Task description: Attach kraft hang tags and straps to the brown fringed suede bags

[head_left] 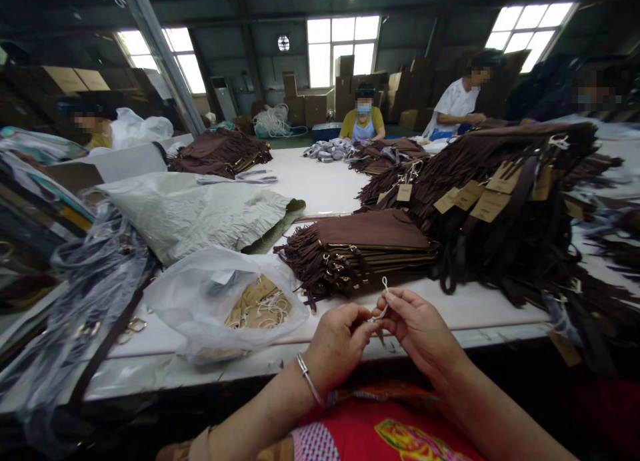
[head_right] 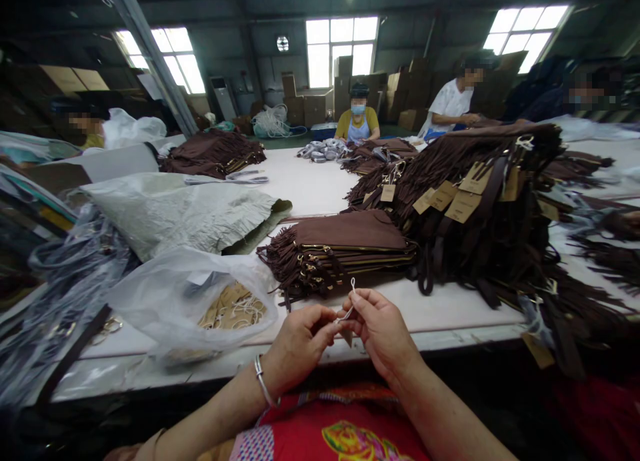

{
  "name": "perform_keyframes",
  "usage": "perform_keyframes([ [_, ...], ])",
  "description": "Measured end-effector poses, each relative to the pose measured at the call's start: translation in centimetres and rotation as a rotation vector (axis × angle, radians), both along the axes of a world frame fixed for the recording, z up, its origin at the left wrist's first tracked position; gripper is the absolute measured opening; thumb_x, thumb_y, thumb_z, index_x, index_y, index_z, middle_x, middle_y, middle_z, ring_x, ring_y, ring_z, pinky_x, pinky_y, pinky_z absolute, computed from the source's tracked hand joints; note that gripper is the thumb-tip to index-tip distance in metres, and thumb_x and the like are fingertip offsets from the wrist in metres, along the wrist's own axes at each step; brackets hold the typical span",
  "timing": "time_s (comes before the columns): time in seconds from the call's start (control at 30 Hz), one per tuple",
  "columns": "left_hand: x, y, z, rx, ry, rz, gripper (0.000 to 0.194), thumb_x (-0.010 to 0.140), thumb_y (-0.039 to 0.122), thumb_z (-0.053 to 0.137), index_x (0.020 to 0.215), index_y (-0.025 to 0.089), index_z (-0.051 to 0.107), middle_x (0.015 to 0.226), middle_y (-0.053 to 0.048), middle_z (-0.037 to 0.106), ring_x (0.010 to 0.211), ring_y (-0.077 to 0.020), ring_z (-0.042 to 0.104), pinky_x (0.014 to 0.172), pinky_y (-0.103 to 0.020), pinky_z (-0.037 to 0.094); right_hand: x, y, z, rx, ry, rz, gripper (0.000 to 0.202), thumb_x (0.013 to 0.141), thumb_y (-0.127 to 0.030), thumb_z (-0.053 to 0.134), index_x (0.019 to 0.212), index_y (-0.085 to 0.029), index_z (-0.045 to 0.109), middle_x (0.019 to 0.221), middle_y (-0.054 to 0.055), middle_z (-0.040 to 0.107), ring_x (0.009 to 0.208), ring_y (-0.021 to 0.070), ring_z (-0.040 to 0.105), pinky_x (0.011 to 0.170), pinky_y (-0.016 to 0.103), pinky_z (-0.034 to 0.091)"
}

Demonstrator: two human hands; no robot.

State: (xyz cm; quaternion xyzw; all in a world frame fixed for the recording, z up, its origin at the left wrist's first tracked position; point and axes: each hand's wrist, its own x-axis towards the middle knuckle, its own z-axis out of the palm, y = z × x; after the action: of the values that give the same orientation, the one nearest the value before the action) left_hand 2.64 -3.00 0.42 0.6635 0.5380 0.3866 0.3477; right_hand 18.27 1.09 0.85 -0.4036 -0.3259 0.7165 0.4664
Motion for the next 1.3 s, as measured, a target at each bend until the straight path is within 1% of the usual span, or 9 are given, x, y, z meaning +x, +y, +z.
perform_keyframes([
  [0.17, 0.5, 0.2, 1.2, -0.126, -0.07, -0.013, 0.023, 0.089, 0.029, 0.058, 0.078, 0.016, 0.073, 0.072, -0.003, 0.069, 0.067, -0.0133, 0.06, 0.062, -0.023, 0.046, 1.3, -0.3, -0.3, 0.094, -0.069, 0.013, 0.031, 0.076, -0.044, 0.076, 0.091, -0.019, 0.064, 0.084, 0.002, 0.066, 0.078, 0.0155, 0.063, 0.073, 0.03, 0.054],
  [0.3, 1.2, 0.0, 2.4, -0.298, -0.232, -0.049, 0.024, 0.089, 0.029, 0.055, 0.079, 0.013, 0.069, 0.064, -0.001, 0.065, 0.056, -0.0113, 0.058, 0.052, -0.02, 0.044, 2.0, -1.2, -0.8, 0.288, -0.164, 0.256, 0.07, 0.074, -0.034, 0.079, 0.135, -0.026, 0.047, 0.122, 0.007, 0.063, 0.113, 0.0219, 0.058, 0.096, 0.038, 0.047],
  [0.37, 1.0, 0.1, 3.1, -0.243, -0.185, -0.052, 0.022, 0.088, 0.027, 0.056, 0.076, 0.013, 0.068, 0.061, 0.0, 0.063, 0.054, -0.01, 0.056, 0.052, -0.019, 0.043, 2.1, -1.8, -1.4, 0.328, -0.228, 0.341, 0.075, 0.075, -0.03, 0.077, 0.141, -0.026, 0.042, 0.114, 0.005, 0.066, 0.106, 0.0202, 0.061, 0.092, 0.037, 0.049],
  [0.53, -0.7, 0.7, 4.4, -0.17, -0.1, 0.044, 0.023, 0.09, 0.031, 0.055, 0.076, 0.015, 0.064, 0.064, 0.0, 0.063, 0.054, -0.0096, 0.055, 0.051, -0.019, 0.042, 3.1, -1.8, -3.1, 0.36, -0.476, 0.303, 0.043, 0.087, -0.033, 0.059, 0.128, -0.02, 0.056, 0.069, -0.006, 0.057, 0.053, 0.0097, 0.051, 0.052, 0.024, 0.044],
  [0.7, -0.6, 0.6, 4.4, -0.154, 0.016, 0.018, 0.026, 0.092, 0.031, 0.053, 0.074, 0.015, 0.063, 0.064, -0.001, 0.064, 0.055, -0.0102, 0.055, 0.053, -0.02, 0.041, 4.8, -1.0, -2.4, 0.538, -0.674, 0.311, 0.05, 0.08, -0.025, 0.065, 0.129, -0.024, 0.058, 0.106, 0.004, 0.068, 0.098, 0.0209, 0.062, 0.091, 0.037, 0.05],
  [0.8, 0.5, 0.4, 4.0, -0.106, 0.107, -0.078, 0.025, 0.09, 0.024, 0.053, 0.07, 0.016, 0.065, 0.064, -0.001, 0.066, 0.057, -0.0107, 0.056, 0.057, -0.021, 0.04, 4.4, -1.3, -1.0, 0.638, -0.589, 0.337, 0.064, 0.078, -0.029, 0.07, 0.139, -0.028, 0.049, 0.141, 0.007, 0.053, 0.126, 0.0264, 0.05, 0.109, 0.044, 0.039],
  [0.97, 0.4, 0.4, 3.6, 0.039, 0.259, -0.113, 0.02, 0.088, 0.02, 0.055, 0.07, 0.017, 0.066, 0.069, -0.002, 0.068, 0.063, -0.0124, 0.058, 0.061, -0.022, 0.039, 2.2, -1.9, 0.5, 0.498, -0.503, 0.336, 0.039, 0.091, -0.043, 0.057, 0.124, -0.023, 0.062, 0.109, 0.007, 0.069, 0.102, 0.0239, 0.063, 0.09, 0.037, 0.051],
  [1.17, -1.9, 1.3, 3.3, 0.093, 0.265, -0.048, 0.021, 0.09, 0.027, 0.057, 0.073, 0.018, 0.067, 0.069, -0.002, 0.068, 0.064, -0.0129, 0.059, 0.06, -0.022, 0.04, 1.6, -0.9, 0.4, 0.701, -0.777, 0.305, 0.03, 0.092, -0.046, 0.054, 0.082, -0.024, 0.073, 0.078, 0.003, 0.068, 0.077, 0.0204, 0.062, 0.072, 0.032, 0.049],
  [1.3, -4.3, 4.8, 3.4, 0.22, 0.236, 0.176, 0.018, 0.092, 0.024, 0.053, 0.083, 0.017, 0.067, 0.079, -0.003, 0.069, 0.074, -0.0142, 0.062, 0.07, -0.024, 0.045, 1.8, -0.7, 0.0, 0.625, -0.811, 0.24, 0.032, 0.089, -0.051, 0.055, 0.089, -0.025, 0.074, 0.086, 0.005, 0.072, 0.087, 0.0246, 0.065, 0.078, 0.033, 0.051],
])
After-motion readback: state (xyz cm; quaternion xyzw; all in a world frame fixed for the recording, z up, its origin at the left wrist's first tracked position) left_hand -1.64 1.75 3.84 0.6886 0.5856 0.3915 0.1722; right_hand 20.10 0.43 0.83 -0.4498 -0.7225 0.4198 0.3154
